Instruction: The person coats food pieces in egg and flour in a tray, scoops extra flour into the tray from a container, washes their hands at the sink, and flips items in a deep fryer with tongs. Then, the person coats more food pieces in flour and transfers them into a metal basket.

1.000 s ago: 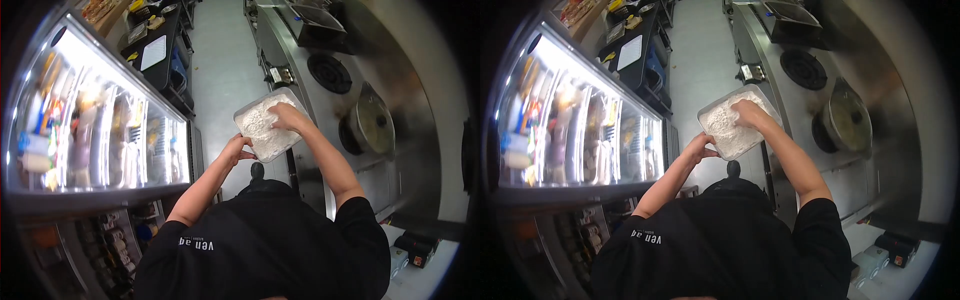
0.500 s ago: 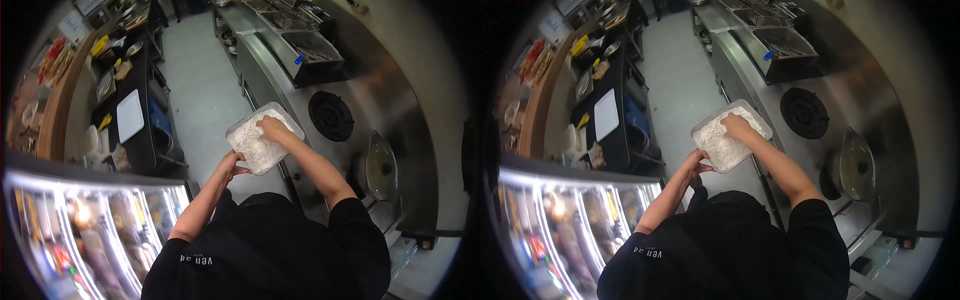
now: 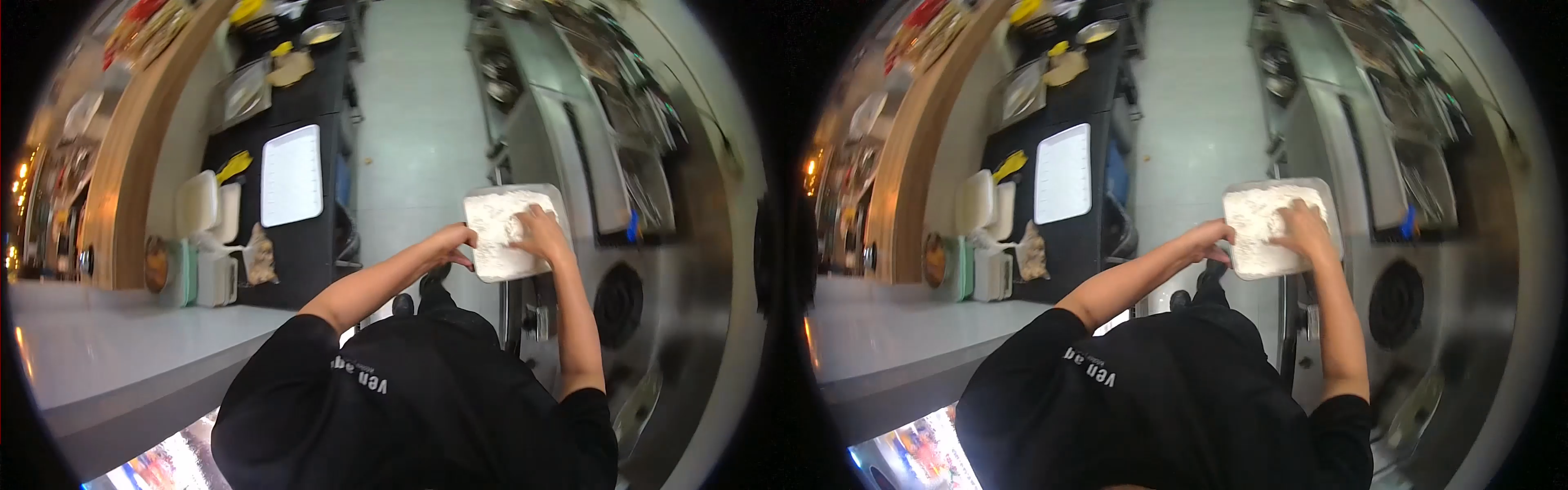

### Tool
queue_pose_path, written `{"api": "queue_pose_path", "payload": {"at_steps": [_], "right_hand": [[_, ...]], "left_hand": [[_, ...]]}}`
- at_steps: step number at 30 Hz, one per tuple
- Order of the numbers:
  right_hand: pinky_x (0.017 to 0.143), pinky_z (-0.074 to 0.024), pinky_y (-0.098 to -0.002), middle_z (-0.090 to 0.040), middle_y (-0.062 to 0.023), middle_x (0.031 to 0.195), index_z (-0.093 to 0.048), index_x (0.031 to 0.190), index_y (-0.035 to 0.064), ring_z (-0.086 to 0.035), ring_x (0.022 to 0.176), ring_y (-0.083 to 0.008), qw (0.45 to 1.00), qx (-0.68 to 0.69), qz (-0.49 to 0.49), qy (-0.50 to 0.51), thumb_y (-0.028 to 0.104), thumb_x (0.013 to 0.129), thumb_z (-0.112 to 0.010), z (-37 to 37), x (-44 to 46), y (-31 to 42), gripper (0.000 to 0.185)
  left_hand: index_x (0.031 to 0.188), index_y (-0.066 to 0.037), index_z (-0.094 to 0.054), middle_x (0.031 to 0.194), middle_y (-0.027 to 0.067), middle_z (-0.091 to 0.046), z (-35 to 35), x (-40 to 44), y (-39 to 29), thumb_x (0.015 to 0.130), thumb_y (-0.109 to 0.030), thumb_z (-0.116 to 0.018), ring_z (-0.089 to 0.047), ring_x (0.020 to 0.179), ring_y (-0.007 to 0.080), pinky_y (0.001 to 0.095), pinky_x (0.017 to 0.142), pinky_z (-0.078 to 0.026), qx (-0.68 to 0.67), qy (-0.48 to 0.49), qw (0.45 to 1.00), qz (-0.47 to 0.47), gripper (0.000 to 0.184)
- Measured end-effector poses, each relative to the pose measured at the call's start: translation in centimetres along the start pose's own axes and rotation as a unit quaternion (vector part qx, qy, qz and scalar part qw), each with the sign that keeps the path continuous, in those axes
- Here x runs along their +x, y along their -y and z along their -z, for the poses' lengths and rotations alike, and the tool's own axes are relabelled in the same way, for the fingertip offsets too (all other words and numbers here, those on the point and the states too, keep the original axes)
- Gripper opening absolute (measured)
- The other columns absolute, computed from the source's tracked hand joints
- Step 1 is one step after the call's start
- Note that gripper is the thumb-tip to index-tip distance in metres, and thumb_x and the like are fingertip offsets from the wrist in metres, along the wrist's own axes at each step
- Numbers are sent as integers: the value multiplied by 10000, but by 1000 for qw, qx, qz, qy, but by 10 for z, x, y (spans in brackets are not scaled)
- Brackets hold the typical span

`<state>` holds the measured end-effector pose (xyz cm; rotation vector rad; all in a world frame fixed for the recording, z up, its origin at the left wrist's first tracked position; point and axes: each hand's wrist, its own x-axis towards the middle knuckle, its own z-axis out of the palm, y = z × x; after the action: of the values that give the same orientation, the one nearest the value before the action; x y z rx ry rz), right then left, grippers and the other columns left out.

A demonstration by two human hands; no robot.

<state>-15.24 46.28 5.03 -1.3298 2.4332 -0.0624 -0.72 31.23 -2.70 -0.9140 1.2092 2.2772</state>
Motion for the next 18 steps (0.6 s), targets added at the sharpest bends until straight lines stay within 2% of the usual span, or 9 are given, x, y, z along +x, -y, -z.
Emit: {"api": "queue_pose_path", "payload": {"at_steps": [3,6,7,8,10,12,13,16,18], "right_hand": [[889,-428,-432,-499,-212,1141,-585,1092,65,-498,1066,-341,1000,1,-10,-27,142,619,-721,-5,46,21,498],[853,-445,-418,-501,-235,1074,-583,1088,58,-522,1003,-373,998,66,22,-3,90,606,-705,-25,152,13,498],[832,-450,-417,-506,-233,1017,-588,1080,52,-533,951,-396,992,95,71,-31,63,594,-692,-33,186,10,497],[830,-451,-413,-516,-224,1009,-599,1061,47,-542,945,-381,994,71,87,-14,48,591,-679,-24,214,23,477],[833,-453,-406,-535,-200,1024,-616,1050,51,-553,952,-359,986,73,150,-2,63,581,-692,6,258,56,476],[838,-457,-399,-541,-180,1050,-619,1063,62,-573,933,-345,973,45,224,19,104,573,-719,21,311,83,502],[842,-464,-405,-542,-140,1078,-627,1065,102,-551,995,-329,972,55,226,29,126,581,-728,33,330,102,495],[836,-474,-403,-542,-92,1093,-638,1057,157,-521,1033,-320,957,-27,287,-27,157,588,-737,13,392,161,480],[836,-476,-404,-538,-81,1099,-641,1053,178,-509,1035,-326,926,-77,369,15,176,584,-743,1,429,194,480]], "left_hand": [[1194,-23,-439,1155,150,-495,32,19,-20,654,-76,-528,-628,777,301,319,587,-560,-27,-25,999,-14,551],[1211,-29,-426,1181,135,-477,76,48,-42,646,-81,-535,-622,819,290,330,608,-565,-94,4,995,-29,577],[1201,-13,-424,1169,143,-488,89,51,-52,646,-79,-538,-629,765,314,332,585,-567,-95,-52,993,-55,571],[1191,3,-422,1156,151,-498,104,53,-65,645,-77,-541,-636,711,338,334,562,-570,-94,-108,986,-81,565],[1239,-11,-389,1188,112,-472,137,51,-86,655,-93,-527,-620,842,301,329,674,-570,-135,-118,982,-60,606],[1236,-11,-389,1175,111,-481,163,50,-104,658,-93,-524,-621,847,302,323,680,-570,-165,-143,972,-90,600],[1233,-11,-388,1161,110,-490,177,48,-112,661,-93,-521,-622,851,303,316,686,-571,-180,-166,963,-113,593],[1224,-16,-398,1143,100,-504,214,46,-131,660,-89,-521,-623,858,295,329,716,-564,-258,-210,932,-142,582],[1216,-22,-405,1126,94,-518,235,46,-140,666,-86,-518,-625,854,288,344,748,-552,-309,-228,908,-168,566]]}}
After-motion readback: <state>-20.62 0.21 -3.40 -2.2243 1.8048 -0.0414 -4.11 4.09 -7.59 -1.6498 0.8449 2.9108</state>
